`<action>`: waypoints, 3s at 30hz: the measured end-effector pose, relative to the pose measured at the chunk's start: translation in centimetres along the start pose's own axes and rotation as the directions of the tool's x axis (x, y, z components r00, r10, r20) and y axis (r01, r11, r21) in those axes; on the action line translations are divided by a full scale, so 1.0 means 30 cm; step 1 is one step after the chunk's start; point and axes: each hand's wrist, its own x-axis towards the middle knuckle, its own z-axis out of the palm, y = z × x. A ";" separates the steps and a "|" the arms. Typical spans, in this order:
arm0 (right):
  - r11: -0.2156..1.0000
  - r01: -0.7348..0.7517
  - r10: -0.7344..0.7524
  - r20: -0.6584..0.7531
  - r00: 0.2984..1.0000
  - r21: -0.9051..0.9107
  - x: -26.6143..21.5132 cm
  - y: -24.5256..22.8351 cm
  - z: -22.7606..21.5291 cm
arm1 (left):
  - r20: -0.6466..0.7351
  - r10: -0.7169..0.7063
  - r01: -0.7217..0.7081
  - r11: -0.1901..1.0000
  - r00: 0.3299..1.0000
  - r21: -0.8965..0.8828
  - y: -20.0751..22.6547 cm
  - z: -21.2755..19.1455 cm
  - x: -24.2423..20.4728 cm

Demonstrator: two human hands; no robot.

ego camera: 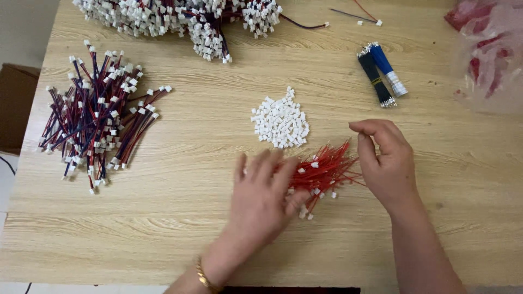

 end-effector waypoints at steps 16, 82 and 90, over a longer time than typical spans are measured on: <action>0.997 -0.075 0.077 -0.157 0.985 0.023 -0.120 0.092 -0.043 | 0.219 0.378 -0.380 0.924 0.899 -0.036 -0.260 0.037 0.368; 0.985 -0.125 0.088 -0.275 0.958 -0.120 -0.239 0.282 0.000 | -0.002 -0.269 0.263 0.942 0.963 -0.210 -0.431 0.229 0.547; 0.984 -0.173 0.159 -0.234 0.959 -0.043 -0.064 0.262 -0.071 | -0.202 0.265 -0.147 0.875 0.943 0.461 -0.599 0.175 0.353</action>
